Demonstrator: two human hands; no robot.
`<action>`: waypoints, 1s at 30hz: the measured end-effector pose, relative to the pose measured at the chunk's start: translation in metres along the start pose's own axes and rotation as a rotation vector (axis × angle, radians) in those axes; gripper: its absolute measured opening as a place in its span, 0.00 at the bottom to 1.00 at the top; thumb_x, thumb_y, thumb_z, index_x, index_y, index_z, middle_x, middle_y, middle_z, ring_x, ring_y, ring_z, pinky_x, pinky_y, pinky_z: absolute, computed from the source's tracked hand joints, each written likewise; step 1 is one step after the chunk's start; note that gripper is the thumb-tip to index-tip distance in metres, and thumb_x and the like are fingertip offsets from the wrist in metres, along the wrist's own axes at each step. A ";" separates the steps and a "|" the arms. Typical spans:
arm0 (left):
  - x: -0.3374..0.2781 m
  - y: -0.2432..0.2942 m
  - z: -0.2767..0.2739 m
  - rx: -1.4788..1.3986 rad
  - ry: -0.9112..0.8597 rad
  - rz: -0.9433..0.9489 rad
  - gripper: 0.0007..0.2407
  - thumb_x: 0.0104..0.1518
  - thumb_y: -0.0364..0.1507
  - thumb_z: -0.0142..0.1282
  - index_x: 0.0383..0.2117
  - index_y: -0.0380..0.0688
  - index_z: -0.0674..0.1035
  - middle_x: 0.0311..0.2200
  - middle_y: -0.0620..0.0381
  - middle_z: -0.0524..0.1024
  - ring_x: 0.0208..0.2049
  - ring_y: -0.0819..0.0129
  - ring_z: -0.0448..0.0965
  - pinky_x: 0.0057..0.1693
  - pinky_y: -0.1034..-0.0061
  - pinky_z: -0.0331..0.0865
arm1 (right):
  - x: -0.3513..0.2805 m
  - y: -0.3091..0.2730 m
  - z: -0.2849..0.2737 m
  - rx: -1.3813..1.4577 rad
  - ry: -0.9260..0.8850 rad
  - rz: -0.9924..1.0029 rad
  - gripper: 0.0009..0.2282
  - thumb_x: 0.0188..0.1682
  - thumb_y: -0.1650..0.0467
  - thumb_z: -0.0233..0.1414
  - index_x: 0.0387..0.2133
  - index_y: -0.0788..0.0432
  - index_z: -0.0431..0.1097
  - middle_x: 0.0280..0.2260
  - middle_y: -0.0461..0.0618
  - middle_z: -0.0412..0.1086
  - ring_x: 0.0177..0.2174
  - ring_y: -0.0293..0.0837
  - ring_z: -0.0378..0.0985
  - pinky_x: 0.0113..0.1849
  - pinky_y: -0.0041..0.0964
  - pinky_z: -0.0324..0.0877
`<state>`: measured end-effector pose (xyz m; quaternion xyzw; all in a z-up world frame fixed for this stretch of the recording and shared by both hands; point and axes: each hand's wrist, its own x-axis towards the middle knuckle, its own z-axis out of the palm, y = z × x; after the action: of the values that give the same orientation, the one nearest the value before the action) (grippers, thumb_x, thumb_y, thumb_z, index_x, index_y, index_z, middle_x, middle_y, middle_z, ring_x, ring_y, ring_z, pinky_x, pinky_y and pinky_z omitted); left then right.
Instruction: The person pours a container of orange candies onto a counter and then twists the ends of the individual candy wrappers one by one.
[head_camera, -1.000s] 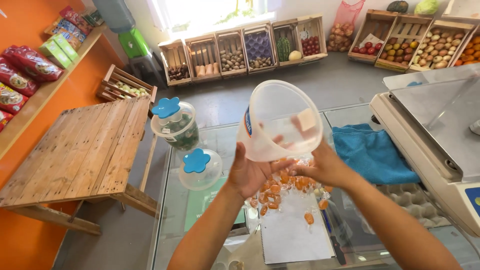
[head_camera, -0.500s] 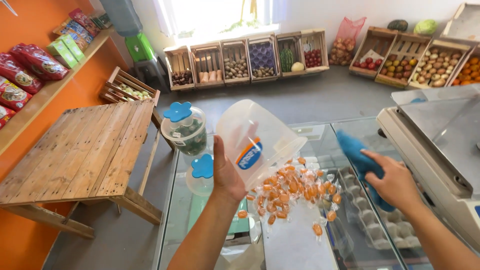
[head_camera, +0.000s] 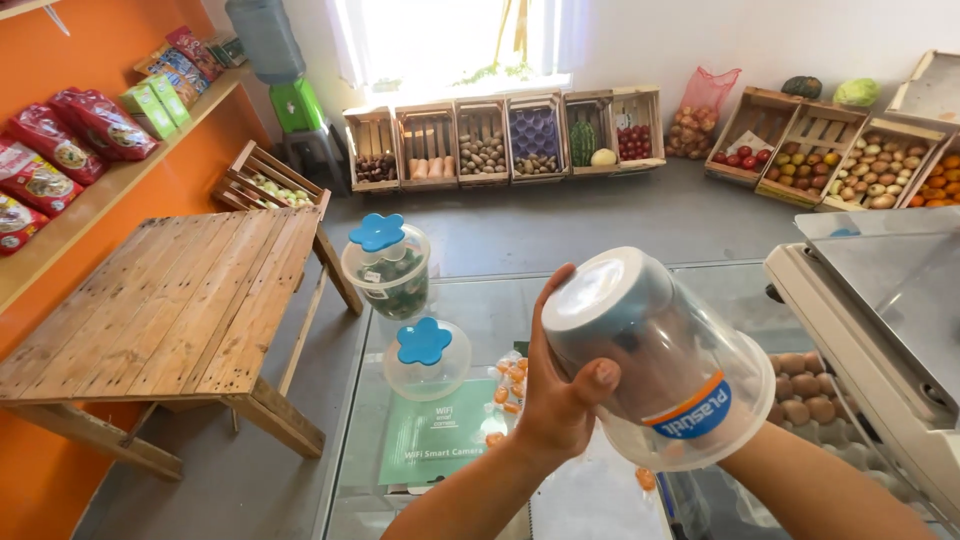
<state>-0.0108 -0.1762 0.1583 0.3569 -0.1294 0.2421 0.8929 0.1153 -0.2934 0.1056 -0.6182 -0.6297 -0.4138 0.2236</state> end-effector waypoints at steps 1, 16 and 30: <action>-0.003 0.003 0.001 0.001 0.002 0.001 0.45 0.33 0.40 0.72 0.60 0.49 0.55 0.53 0.44 0.63 0.50 0.56 0.67 0.55 0.67 0.67 | 0.002 -0.002 0.003 0.011 -0.002 0.008 0.04 0.42 0.66 0.47 0.27 0.53 0.65 0.28 0.53 0.62 0.27 0.56 0.62 0.29 0.47 0.59; 0.044 0.023 -0.059 0.664 -0.003 0.424 0.47 0.34 0.44 0.70 0.62 0.46 0.54 0.61 0.54 0.57 0.58 0.65 0.61 0.59 0.68 0.63 | -0.042 0.045 0.049 0.119 -0.068 0.124 0.08 0.43 0.64 0.46 0.31 0.53 0.63 0.33 0.53 0.59 0.33 0.56 0.59 0.34 0.47 0.55; 0.032 -0.011 -0.034 0.242 -0.124 0.067 0.53 0.30 0.36 0.73 0.65 0.48 0.45 0.54 0.40 0.63 0.49 0.58 0.69 0.53 0.69 0.68 | -0.141 0.073 0.085 0.269 -0.080 0.265 0.12 0.43 0.62 0.45 0.36 0.54 0.61 0.38 0.54 0.57 0.38 0.55 0.57 0.38 0.47 0.52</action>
<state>0.0238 -0.1484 0.1408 0.4719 -0.1658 0.2630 0.8250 0.2244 -0.3172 -0.0361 -0.6763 -0.6007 -0.2680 0.3315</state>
